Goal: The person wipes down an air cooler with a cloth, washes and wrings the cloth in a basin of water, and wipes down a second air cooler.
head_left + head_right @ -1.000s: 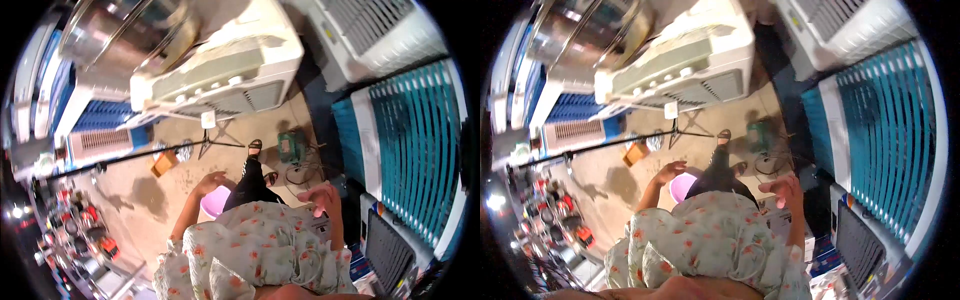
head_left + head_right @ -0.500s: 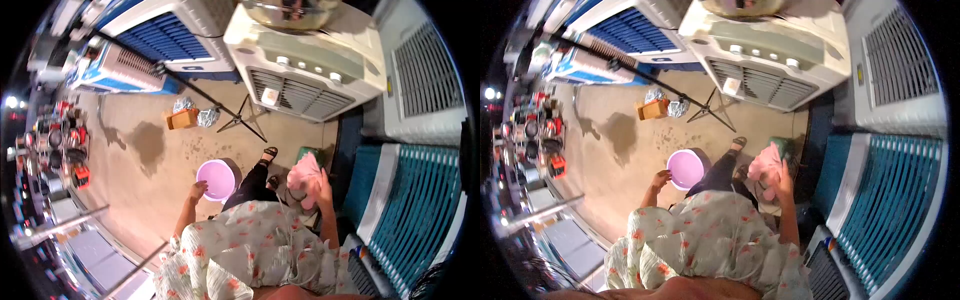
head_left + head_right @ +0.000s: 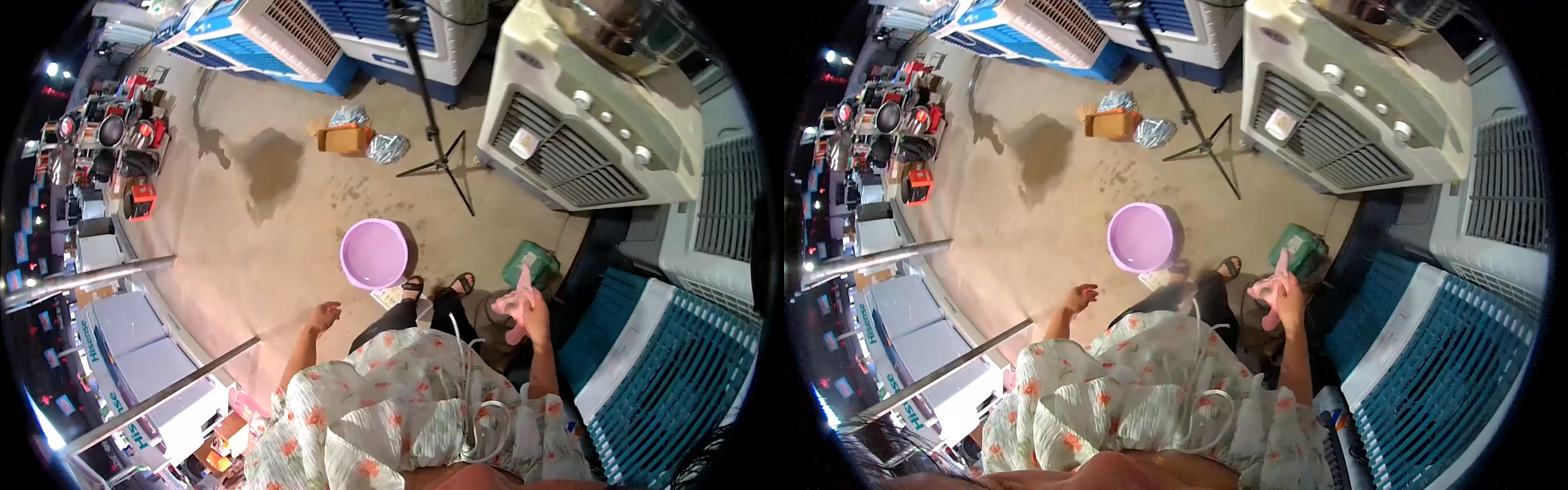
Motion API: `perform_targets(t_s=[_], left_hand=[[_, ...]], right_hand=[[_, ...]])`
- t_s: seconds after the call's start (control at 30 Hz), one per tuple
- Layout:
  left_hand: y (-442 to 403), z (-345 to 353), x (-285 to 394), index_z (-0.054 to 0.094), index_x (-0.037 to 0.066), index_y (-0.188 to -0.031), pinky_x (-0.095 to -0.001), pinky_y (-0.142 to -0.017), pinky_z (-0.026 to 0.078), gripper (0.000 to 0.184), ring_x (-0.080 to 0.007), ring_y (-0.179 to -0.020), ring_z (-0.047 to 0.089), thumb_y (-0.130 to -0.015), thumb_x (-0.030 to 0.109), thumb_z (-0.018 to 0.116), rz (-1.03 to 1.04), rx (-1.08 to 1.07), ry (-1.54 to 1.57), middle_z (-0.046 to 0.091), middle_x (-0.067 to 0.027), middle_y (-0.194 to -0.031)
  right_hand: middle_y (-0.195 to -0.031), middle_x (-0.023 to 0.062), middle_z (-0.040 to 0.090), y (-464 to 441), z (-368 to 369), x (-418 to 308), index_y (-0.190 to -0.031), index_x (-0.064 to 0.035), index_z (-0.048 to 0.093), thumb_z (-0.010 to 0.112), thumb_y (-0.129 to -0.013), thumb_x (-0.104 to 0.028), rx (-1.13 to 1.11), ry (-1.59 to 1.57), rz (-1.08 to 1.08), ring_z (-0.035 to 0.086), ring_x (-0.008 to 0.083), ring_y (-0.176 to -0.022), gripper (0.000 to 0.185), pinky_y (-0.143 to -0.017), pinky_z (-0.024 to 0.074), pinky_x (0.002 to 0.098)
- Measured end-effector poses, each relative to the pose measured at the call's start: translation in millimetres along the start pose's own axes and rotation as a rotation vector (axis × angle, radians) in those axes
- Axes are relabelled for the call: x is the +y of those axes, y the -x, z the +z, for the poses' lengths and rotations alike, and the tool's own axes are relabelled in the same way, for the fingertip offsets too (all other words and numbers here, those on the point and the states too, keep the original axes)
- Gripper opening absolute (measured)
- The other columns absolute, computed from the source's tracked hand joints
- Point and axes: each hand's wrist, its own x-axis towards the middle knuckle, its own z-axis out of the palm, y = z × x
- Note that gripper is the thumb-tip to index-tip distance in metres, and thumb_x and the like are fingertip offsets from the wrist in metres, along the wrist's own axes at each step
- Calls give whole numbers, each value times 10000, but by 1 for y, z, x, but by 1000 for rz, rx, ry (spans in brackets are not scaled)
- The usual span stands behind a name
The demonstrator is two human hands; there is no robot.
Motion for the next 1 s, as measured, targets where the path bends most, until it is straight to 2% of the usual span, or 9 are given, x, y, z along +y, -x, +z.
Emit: perform_targets(t_s=[0.07, 0.17, 0.27, 0.37, 0.47, 0.5, 0.6, 0.83, 1.0], left_hand=[[-15, -17, -29, 552, -28, -1147, -281, -737, 487, 387, -180, -794, 600, -799, 141, 565, 131, -3, 69, 630, -120, -919], [-12, -33, -30, 540, -4, -1165, -297, -781, 498, 333, -178, -868, 610, -866, 139, 562, 104, -13, 100, 630, -111, -994], [-17, -46, -72, 570, 5, -1146, -273, -759, 473, 374, -164, -849, 589, -805, 158, 575, 125, 55, 24, 633, -121, -920], [-10, -56, -106, 581, 22, -1140, -274, -754, 472, 372, -162, -845, 590, -803, 178, 584, 52, 46, -81, 637, -116, -917], [-8, -55, -144, 586, 28, -1135, -281, -754, 473, 376, -165, -848, 590, -800, 198, 594, -13, 49, 20, 641, -104, -916], [-1, -54, -145, 588, 29, -1134, -282, -755, 473, 372, -168, -853, 591, -803, 199, 592, -23, 44, 4, 641, -106, -926], [20, -51, -135, 592, 34, -1130, -289, -763, 474, 360, -181, -868, 593, -811, 201, 586, -31, 32, -32, 640, -116, -955], [11, -78, -139, 569, 40, -1163, -316, -801, 474, 380, -205, -908, 599, -824, 212, 589, -40, -81, -124, 633, -142, -1006], [-22, -146, -146, 567, 39, -1162, -301, -788, 481, 343, -197, -904, 603, -850, 181, 558, 117, -107, -129, 632, -149, -1015]], right_hand=[[-1102, 267, 556, 6, 22, -2, -1211, 29, 468, 491, -855, -123, -21, 38, 27, 548, 368, -1036, 388, -879, 426, 369], [-1092, 249, 566, 8, 48, -3, -1193, 31, 481, 492, -853, -116, -33, 44, 19, 551, 348, -1032, 371, -880, 426, 363], [-1128, 255, 538, 12, 76, -4, -1207, -8, 473, 505, -841, -134, -59, 6, -70, 527, 404, -1023, 389, -857, 431, 414], [-1133, 250, 536, 25, 92, -43, -1210, -19, 471, 506, -831, -136, -124, 11, -98, 526, 400, -1029, 399, -871, 425, 412], [-1115, 254, 545, 22, 108, -63, -1202, -36, 486, 511, -827, -146, -189, 45, -78, 519, 407, -1034, 391, -870, 425, 419], [-1077, 267, 565, 23, 108, -81, -1216, 7, 466, 521, -845, -162, -229, 111, -51, 549, 382, -1018, 412, -855, 434, 393], [-1085, 264, 563, 17, 117, -92, -1218, -2, 467, 520, -839, -154, -279, 145, -59, 544, 389, -1023, 412, -855, 434, 402], [-1109, 251, 558, 30, 133, -108, -1228, -12, 466, 518, -842, -147, -113, 77, -33, 540, 387, -1026, 412, -854, 433, 406], [-1157, 227, 548, 66, 161, -93, -1247, -15, 453, 488, -884, -156, 84, 71, 38, 541, 355, -1053, 391, -858, 433, 387]])
